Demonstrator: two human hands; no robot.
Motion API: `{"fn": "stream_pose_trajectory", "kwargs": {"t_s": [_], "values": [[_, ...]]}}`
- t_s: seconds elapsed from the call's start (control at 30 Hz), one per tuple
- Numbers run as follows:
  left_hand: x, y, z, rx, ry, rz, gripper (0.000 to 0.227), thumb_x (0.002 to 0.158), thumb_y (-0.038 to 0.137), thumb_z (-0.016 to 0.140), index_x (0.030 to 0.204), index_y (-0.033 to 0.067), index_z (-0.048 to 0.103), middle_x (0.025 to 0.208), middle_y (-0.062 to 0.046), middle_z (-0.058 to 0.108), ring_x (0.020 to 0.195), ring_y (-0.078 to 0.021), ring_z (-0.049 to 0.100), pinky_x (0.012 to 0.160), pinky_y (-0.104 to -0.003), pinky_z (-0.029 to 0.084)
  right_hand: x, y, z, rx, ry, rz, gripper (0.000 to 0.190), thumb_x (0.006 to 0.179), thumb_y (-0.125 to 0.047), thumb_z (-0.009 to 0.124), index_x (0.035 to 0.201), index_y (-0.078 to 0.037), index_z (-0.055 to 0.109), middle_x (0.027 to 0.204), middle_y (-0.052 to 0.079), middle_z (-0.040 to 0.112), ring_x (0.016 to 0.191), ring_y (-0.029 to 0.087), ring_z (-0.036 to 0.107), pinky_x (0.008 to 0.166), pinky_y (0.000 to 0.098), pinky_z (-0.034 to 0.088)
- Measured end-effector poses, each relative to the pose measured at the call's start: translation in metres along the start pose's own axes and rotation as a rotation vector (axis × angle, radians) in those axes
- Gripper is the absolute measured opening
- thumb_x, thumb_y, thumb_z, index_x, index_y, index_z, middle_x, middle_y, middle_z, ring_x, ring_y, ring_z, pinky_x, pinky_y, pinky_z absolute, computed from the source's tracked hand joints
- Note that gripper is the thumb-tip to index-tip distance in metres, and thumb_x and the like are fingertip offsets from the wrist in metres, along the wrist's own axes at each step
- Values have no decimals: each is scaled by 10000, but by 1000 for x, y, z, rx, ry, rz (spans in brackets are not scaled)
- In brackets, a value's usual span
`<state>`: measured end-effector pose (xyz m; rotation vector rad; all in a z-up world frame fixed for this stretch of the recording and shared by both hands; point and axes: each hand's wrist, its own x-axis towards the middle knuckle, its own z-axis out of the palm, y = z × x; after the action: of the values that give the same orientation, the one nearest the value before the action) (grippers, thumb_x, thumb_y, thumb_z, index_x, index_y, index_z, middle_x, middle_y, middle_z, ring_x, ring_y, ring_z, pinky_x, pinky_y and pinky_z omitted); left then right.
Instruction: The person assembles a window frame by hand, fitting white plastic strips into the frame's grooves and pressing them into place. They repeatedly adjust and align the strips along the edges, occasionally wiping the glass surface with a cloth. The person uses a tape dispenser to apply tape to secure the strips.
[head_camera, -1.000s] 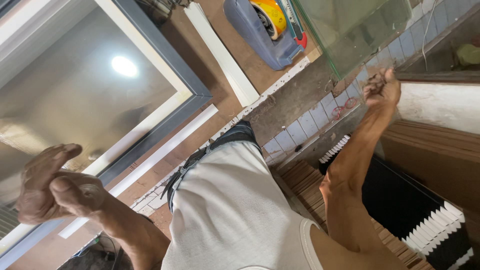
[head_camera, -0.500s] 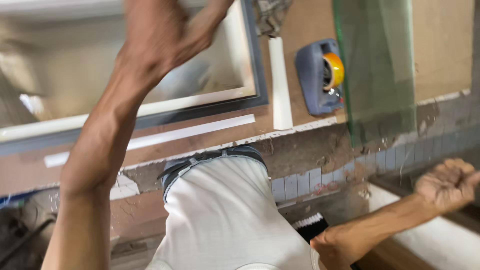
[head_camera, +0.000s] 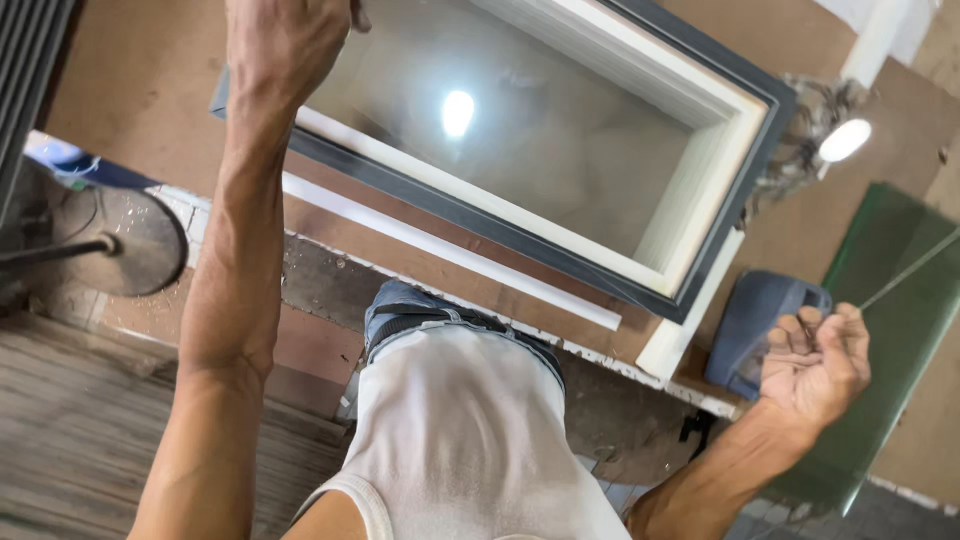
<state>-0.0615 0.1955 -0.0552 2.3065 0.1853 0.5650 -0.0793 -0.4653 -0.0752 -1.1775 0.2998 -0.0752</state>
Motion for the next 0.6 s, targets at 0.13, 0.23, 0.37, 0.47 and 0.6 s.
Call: {"fn": "stream_pose_trajectory", "kwargs": {"t_s": [0.13,0.23,0.37,0.47,0.6], "values": [[-30,-77,-20,-152,45,-173,134,1063,144,705,1132,29,711,1051,-117,775,940,-228,765,841,-377,630,30,53,83,-98,-7,64,492,947,124,582,1435,83,542,1032,246,711,814,351,735,712,432,655],[-37,-119,-9,-80,87,-145,306,987,160,815,1237,16,713,1186,-189,740,1048,-324,731,919,-465,588,40,76,108,-129,9,142,569,910,128,572,1474,104,500,1013,247,718,802,353,751,699,414,671],[-44,-144,11,-28,40,-216,520,914,287,889,1300,1,692,1284,-223,673,1128,-354,661,981,-519,523,39,87,113,-192,60,158,610,874,136,584,1477,123,494,996,240,720,791,336,763,700,403,682],[-45,-152,18,91,57,-63,567,892,287,880,1302,-53,686,1409,-197,638,1319,-356,549,1118,-519,435,41,90,117,-202,79,137,602,872,138,595,1467,138,495,989,248,725,789,332,760,707,401,680],[-57,-155,25,125,14,-97,625,957,354,833,1396,-47,640,1507,-161,570,1404,-321,489,1211,-462,398,35,88,119,-207,59,122,605,875,137,608,1466,157,485,968,236,722,785,331,761,705,392,679]]}}
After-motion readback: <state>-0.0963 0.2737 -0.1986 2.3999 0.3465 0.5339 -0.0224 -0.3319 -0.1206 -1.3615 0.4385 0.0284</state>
